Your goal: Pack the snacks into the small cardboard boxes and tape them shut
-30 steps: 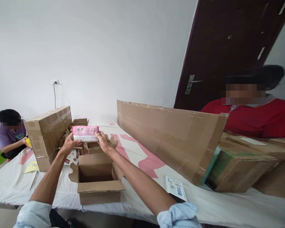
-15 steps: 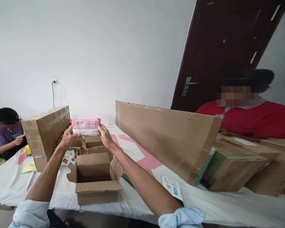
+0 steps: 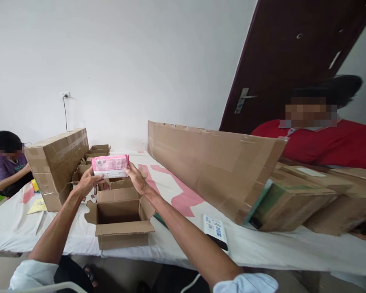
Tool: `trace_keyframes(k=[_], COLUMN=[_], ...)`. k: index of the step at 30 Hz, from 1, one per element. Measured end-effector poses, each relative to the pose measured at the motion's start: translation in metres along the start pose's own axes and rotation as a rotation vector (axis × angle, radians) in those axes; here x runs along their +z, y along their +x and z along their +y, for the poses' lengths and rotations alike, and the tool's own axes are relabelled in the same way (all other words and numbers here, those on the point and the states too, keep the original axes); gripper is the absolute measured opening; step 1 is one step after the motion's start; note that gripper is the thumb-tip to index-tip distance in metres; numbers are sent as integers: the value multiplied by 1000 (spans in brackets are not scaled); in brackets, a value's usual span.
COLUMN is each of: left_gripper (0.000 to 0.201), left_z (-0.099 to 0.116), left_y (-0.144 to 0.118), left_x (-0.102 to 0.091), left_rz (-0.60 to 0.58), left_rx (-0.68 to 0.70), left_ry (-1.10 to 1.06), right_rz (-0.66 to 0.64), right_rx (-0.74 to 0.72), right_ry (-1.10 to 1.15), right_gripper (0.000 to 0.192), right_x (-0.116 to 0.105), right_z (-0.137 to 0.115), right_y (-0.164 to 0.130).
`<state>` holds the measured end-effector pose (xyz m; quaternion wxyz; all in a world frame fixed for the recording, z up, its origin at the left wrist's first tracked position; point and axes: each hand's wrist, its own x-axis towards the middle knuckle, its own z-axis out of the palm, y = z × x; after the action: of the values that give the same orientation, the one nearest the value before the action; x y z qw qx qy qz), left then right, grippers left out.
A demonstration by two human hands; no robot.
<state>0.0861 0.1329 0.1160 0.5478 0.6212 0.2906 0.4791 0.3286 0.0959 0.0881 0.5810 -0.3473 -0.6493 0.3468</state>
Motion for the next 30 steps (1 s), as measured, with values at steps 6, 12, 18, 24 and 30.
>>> trace_keyframes(k=[6,12,18,24,30], left_gripper=[74,69,61,64,69], left_z=[-22,-22,-8,15,-8], left_y=[-33,-53,-87,-109,-126], left_x=[-9,-18,-36,-56,-72], left_rz=[-135,-79,236,455,540], left_rx=[-202,-297,-5,237,113], left_ry=[-11,-98,-232,-368,-331], right_rz=[27,-43,-317,-717,-894], right_rx=[18,-1,15,351,421], right_ry=[-23,-145,-454,-719,-800], right_gripper=[80,80,78,64,51], right_x=[11,17,3,10,16], right_z=[22,27,18,-12,-37], right_y=[-51,-73,-85,-116,-134])
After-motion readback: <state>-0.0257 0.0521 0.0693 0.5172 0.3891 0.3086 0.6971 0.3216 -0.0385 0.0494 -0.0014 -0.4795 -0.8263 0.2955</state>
